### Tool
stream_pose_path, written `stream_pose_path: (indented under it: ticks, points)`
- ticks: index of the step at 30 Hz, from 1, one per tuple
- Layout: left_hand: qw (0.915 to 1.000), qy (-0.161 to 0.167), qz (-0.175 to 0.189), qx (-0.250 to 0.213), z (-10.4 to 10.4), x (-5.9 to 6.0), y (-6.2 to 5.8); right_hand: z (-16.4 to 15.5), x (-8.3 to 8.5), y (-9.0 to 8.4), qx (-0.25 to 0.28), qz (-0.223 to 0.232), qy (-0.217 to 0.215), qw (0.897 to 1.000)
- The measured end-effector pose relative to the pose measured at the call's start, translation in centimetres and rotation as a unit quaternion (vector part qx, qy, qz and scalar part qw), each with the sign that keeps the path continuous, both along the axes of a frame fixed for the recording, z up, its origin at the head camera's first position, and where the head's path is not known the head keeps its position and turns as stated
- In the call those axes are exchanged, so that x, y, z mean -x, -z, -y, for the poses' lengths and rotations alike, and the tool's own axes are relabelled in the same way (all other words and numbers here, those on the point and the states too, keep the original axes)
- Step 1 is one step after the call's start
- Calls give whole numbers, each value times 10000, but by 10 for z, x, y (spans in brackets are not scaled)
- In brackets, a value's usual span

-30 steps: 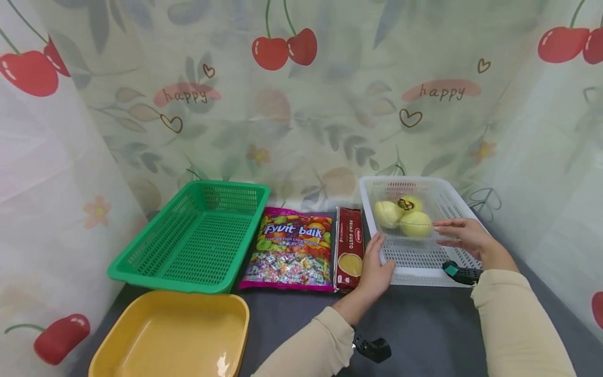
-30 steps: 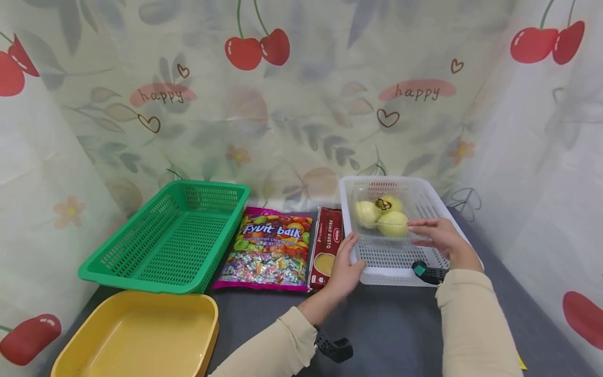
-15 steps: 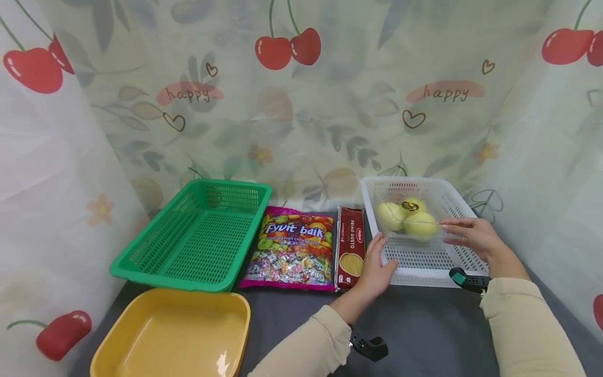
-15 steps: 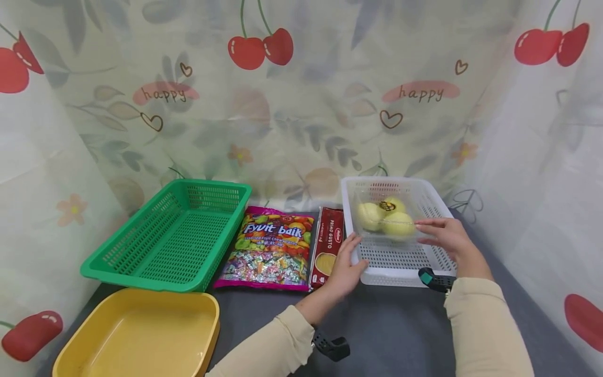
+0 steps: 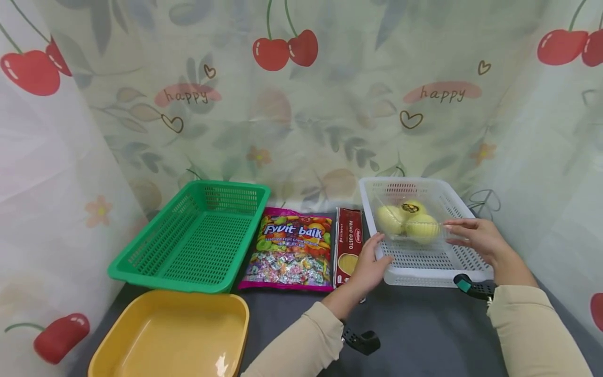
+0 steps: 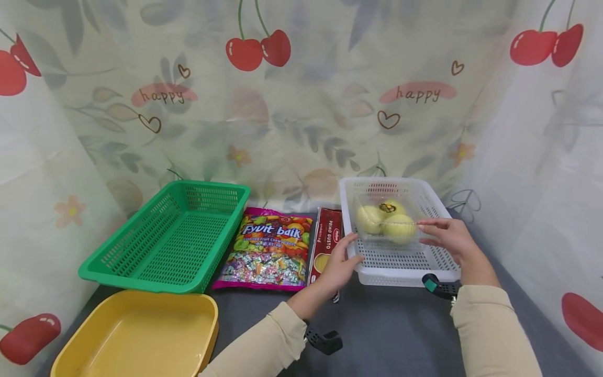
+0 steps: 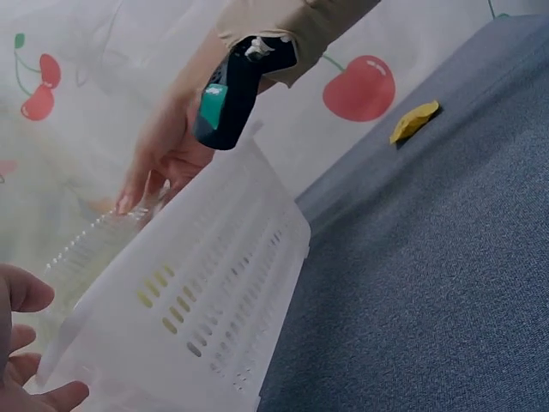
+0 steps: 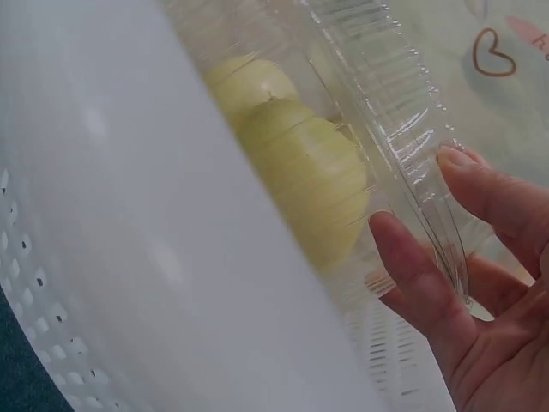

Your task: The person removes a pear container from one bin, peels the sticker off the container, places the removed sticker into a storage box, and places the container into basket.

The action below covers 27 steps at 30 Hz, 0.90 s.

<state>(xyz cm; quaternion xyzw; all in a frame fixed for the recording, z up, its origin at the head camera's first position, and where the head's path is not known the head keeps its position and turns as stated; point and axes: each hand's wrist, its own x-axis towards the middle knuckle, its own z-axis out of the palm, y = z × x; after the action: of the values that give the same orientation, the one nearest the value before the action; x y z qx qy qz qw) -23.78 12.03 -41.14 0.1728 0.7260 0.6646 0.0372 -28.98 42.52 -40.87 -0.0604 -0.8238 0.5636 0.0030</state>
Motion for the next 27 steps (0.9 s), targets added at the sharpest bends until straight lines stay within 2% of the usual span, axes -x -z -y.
stream_pose_path:
  ticks: [3,6,10,15,20,22,27]
  points:
    - [9999,117,46,-74,1,1,0,-12,9,16,37,-134,68,9999]
    - [9997,203,25,-96,3,2,-1,-18,12,22,-16,-220,41,9997]
    - [9997,206,107,-32,7,2,-3,-19,12,22,-8,-253,110,9996]
    - [9994,281,212,11,13,4,-9,-18,8,17,38,-506,168,9986]
    - [9993,231,206,205,24,9,-15,4,-17,-16,69,-590,85,9982]
    - [9992,209,197,268,28,12,-16,17,-32,-35,367,-625,-43,9974]
    - [9993,202,129,291,39,18,-19,35,-52,-60,1186,-819,-158,9894]
